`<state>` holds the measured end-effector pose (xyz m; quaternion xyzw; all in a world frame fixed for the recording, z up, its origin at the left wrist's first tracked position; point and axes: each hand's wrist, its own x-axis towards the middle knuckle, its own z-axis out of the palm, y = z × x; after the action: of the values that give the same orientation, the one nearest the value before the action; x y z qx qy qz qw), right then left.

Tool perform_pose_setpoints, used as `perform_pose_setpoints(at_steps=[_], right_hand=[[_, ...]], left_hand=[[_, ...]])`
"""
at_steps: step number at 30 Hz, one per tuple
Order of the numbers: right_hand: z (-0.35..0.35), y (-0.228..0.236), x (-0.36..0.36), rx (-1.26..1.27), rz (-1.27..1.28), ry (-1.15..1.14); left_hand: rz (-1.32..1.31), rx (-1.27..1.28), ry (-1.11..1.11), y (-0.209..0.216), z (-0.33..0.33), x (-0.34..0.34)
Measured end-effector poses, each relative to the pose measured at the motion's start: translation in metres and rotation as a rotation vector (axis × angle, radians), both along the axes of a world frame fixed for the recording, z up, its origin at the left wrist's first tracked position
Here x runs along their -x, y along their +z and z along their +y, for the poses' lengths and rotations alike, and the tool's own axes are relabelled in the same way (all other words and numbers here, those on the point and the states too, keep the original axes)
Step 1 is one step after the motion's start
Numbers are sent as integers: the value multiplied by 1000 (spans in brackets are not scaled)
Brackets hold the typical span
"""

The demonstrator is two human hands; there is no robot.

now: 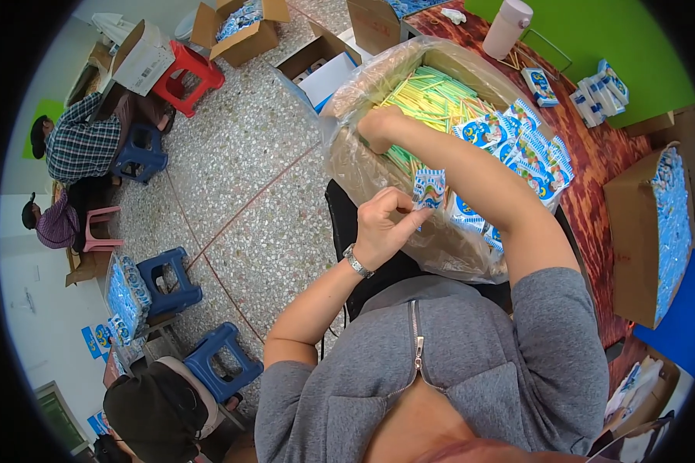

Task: Arrange small blue packets in rows inside a box filled with protective yellow material.

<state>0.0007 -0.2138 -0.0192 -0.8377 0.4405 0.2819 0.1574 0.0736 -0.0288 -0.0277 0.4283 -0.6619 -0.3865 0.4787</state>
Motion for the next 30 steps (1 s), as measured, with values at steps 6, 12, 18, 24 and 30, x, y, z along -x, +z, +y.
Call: perform_pose_setpoints(at_steps=[6, 12, 18, 24, 30], right_hand=[[10, 5, 11, 62, -122, -36], [8, -9, 8, 68, -87, -73], [11, -17, 21, 28, -214, -183], [16, -16, 47, -11, -494, -270], [26, 10, 89, -222, -1105, -357]], left_hand=[[8, -9, 3, 2, -2, -1], [5, 19, -1, 3, -6, 4], [-10, -6, 3, 0, -7, 2], [37, 14, 49, 0, -8, 3], [88, -165, 73, -2, -17, -1]])
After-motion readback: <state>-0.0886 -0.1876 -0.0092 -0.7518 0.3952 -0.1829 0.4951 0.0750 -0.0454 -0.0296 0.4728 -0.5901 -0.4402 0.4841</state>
